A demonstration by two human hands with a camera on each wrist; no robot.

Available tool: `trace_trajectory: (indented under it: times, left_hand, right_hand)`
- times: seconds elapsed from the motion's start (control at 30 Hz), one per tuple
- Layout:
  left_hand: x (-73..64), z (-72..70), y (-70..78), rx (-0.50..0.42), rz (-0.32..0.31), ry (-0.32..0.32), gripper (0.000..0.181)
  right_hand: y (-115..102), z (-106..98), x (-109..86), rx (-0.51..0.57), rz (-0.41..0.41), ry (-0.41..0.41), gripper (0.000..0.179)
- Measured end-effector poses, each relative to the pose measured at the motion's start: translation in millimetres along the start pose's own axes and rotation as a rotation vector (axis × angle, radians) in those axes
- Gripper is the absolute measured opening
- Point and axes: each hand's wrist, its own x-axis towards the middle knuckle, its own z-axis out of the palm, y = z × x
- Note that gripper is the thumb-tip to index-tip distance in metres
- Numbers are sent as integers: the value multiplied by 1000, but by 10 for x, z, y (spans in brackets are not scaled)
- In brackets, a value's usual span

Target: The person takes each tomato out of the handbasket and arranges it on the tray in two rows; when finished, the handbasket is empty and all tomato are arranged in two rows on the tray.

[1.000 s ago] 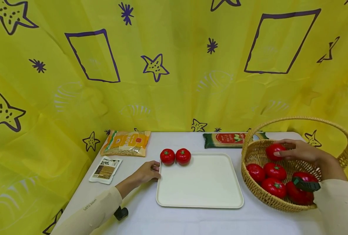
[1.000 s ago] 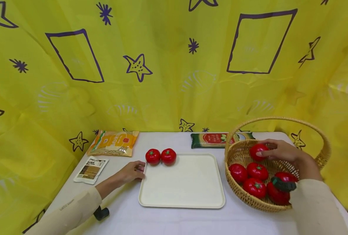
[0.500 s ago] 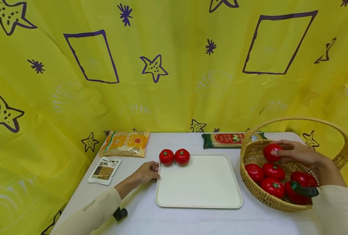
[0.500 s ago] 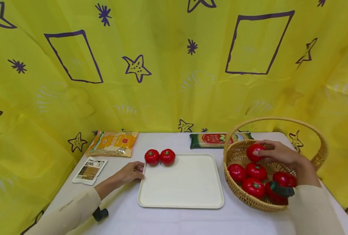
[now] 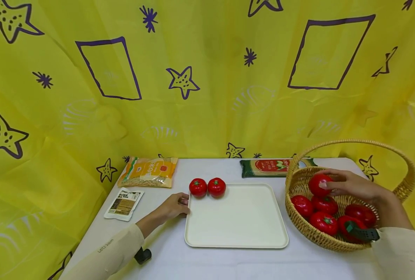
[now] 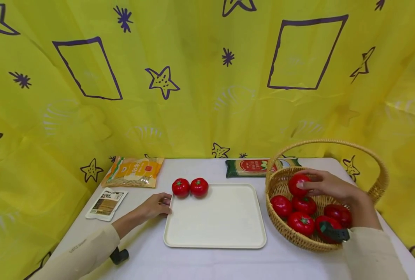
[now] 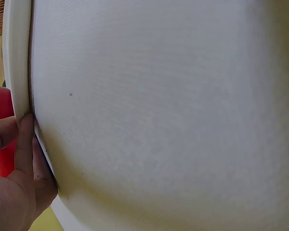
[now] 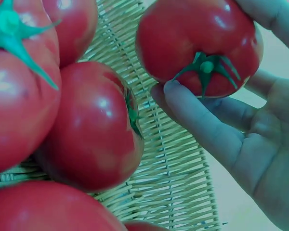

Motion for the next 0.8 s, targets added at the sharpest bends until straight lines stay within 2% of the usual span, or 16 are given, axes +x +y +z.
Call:
trace_trajectory:
  times: [0.07,0.3,0.53,0.8]
  left_hand:
    - [-1,0,1,4,-1,3,53]
    - [6,2,-18,7,-3,6,52]
    - [11,-1,-18,15,-9,5,53]
    - [16,-1,-11,20,-9,3,53]
  right_hand:
    - [-28,22,1,7,-8,-20,52]
    - [-69,37,1,127,-116,-128,40]
    - [-191,87,-13,83,-65,-161,41]
    - [-271,154,10,61,-84,-215,37]
